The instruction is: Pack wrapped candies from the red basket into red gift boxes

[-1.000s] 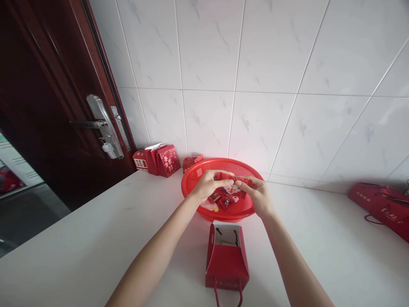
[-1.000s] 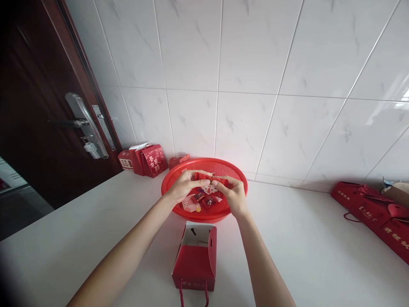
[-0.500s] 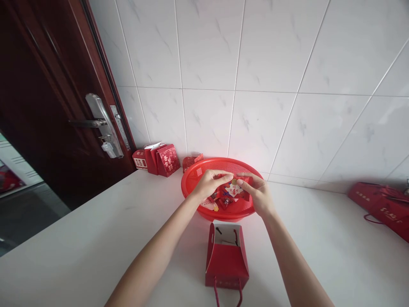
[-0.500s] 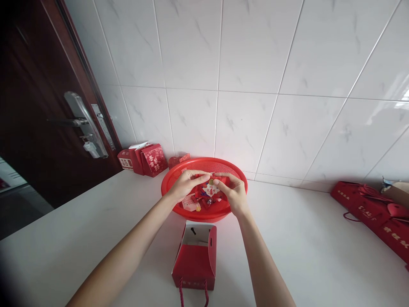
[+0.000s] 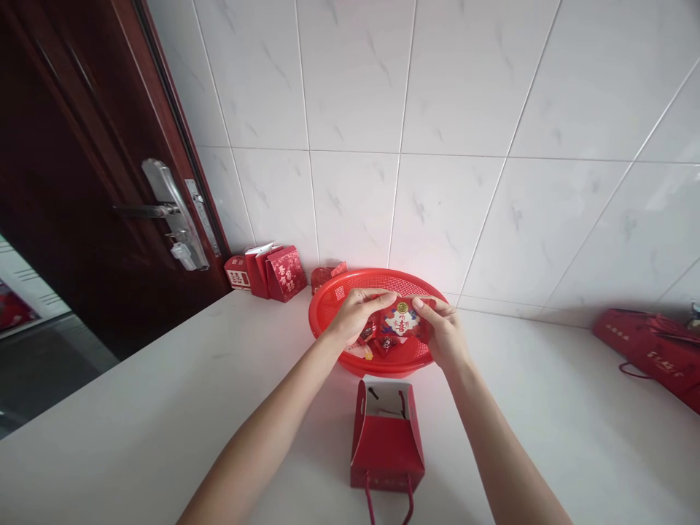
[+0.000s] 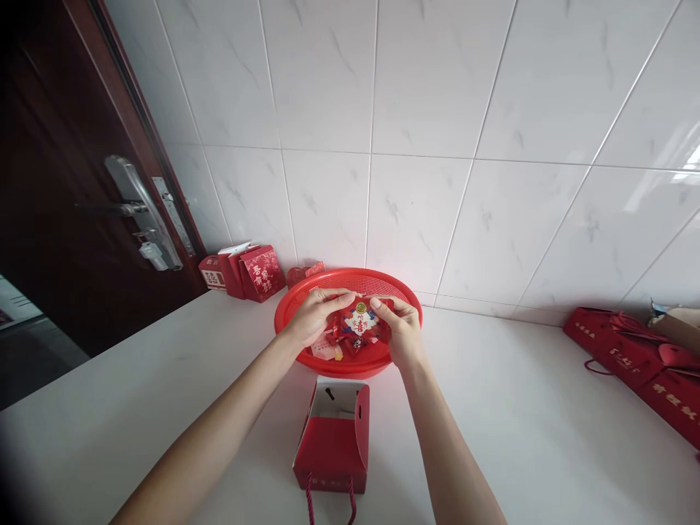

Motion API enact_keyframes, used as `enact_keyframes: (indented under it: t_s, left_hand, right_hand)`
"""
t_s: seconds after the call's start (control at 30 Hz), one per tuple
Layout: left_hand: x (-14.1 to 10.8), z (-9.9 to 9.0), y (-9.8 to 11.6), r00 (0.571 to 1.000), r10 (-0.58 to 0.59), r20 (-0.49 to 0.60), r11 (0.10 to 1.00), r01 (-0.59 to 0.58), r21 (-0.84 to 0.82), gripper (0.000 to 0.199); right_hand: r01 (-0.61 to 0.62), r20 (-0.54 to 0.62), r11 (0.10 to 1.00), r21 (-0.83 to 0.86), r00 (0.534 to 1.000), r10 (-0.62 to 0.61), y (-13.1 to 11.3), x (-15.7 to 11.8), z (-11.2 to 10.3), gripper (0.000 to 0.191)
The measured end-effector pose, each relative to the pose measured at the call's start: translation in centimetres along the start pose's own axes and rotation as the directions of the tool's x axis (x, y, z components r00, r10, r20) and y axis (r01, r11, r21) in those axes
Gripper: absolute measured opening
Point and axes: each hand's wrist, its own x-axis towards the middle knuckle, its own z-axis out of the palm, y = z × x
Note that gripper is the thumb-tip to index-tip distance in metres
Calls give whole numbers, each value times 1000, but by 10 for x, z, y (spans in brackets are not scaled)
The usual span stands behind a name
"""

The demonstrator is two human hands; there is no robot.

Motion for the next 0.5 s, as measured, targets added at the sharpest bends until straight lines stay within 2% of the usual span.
enact_keyframes:
  t_s: [0.1, 0.23, 0.4, 0.5]
  left_hand:
    - [0, 1, 0, 999, -40, -10, 997, 39, -70, 32]
    - [0, 2, -1, 998, -60, -21, 995, 58, -77, 37]
    - [1, 3, -3, 1000, 9, -11, 998, -8, 65, 39]
    - [1, 0, -6, 1000, -2, -18, 990, 4, 140, 38]
  right_hand:
    - [-20, 5, 999, 41, 1000, 20, -1, -1, 3, 36]
    - [-19, -28, 997, 77, 999, 22, -3, -3, 5, 36]
    - [8, -47, 999, 51, 999, -6, -1, -2, 4, 32]
    - [24, -80, 997, 73, 997, -18, 1, 0, 2, 32]
